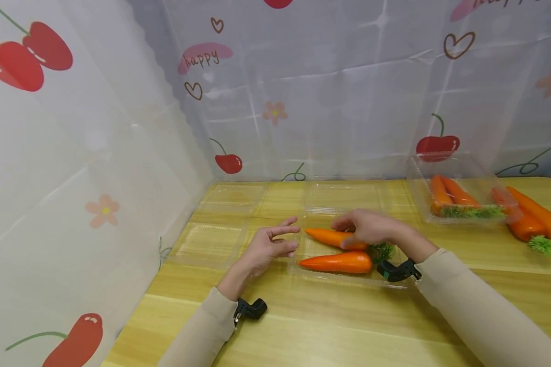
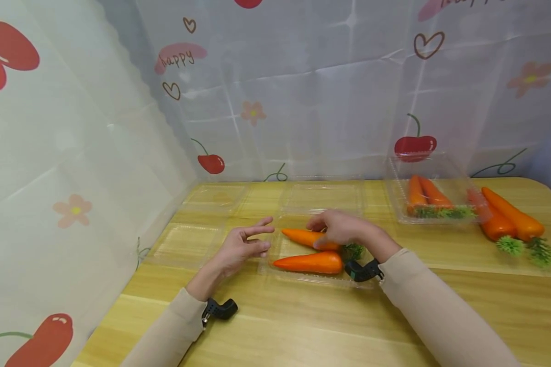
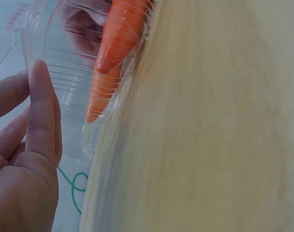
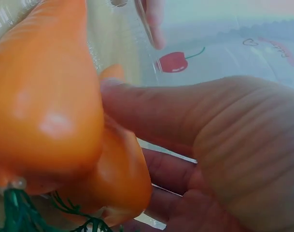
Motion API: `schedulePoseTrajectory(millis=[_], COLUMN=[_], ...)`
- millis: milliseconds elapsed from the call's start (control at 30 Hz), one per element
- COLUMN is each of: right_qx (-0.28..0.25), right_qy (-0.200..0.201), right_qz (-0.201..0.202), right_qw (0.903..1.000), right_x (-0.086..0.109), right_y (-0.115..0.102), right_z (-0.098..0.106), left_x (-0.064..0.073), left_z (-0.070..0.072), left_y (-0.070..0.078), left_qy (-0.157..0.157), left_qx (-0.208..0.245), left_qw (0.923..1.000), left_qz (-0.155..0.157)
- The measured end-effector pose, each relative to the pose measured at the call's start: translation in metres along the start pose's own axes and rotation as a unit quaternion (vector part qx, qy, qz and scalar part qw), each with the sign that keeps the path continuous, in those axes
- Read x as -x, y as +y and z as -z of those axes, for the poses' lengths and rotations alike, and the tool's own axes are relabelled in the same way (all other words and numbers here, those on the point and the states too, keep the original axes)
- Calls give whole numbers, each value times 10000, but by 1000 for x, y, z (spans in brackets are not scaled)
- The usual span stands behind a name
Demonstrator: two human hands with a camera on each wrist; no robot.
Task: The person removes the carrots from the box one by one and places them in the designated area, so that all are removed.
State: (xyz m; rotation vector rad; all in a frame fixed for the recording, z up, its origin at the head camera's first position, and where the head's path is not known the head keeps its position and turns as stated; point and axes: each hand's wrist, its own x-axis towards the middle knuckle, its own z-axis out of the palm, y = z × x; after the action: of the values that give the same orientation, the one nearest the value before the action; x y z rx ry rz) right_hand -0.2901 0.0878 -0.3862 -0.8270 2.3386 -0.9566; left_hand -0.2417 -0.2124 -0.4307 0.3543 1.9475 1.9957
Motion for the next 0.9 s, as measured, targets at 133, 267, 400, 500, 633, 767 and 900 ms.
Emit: schedulePoseTrajectory(millis=[133, 267, 400, 500, 633, 767, 900], right_qx=[124, 239, 278, 338, 420, 407, 385], right_qy=[48, 132, 208, 272, 407, 552, 652], right_qz=[-21, -124, -170, -140, -124, -38, 31], right_qw=[9999, 9996, 9993, 9990, 9982, 9976, 9971], right_x=[-2, -4, -4, -2, 1, 3, 5], right_y=[2, 3, 1, -1, -5, -9, -13], right_z=[-2, -3, -2, -1, 1, 2, 4], left_x=[1, 1, 0, 0, 1, 1, 1], left_z=[1, 0, 0, 1, 1, 1, 1], left_y=[1, 2, 2, 2, 3, 3, 3], left_qy=[-18, -37, -58, -83, -119, -124, -128], left_qx=[5, -29, -68, -64, -59, -44, -19], left_qw=[10000, 10000, 10000, 9999, 9999, 9999, 9999], left_qz=[1, 10, -7, -22, -18, -12, 5])
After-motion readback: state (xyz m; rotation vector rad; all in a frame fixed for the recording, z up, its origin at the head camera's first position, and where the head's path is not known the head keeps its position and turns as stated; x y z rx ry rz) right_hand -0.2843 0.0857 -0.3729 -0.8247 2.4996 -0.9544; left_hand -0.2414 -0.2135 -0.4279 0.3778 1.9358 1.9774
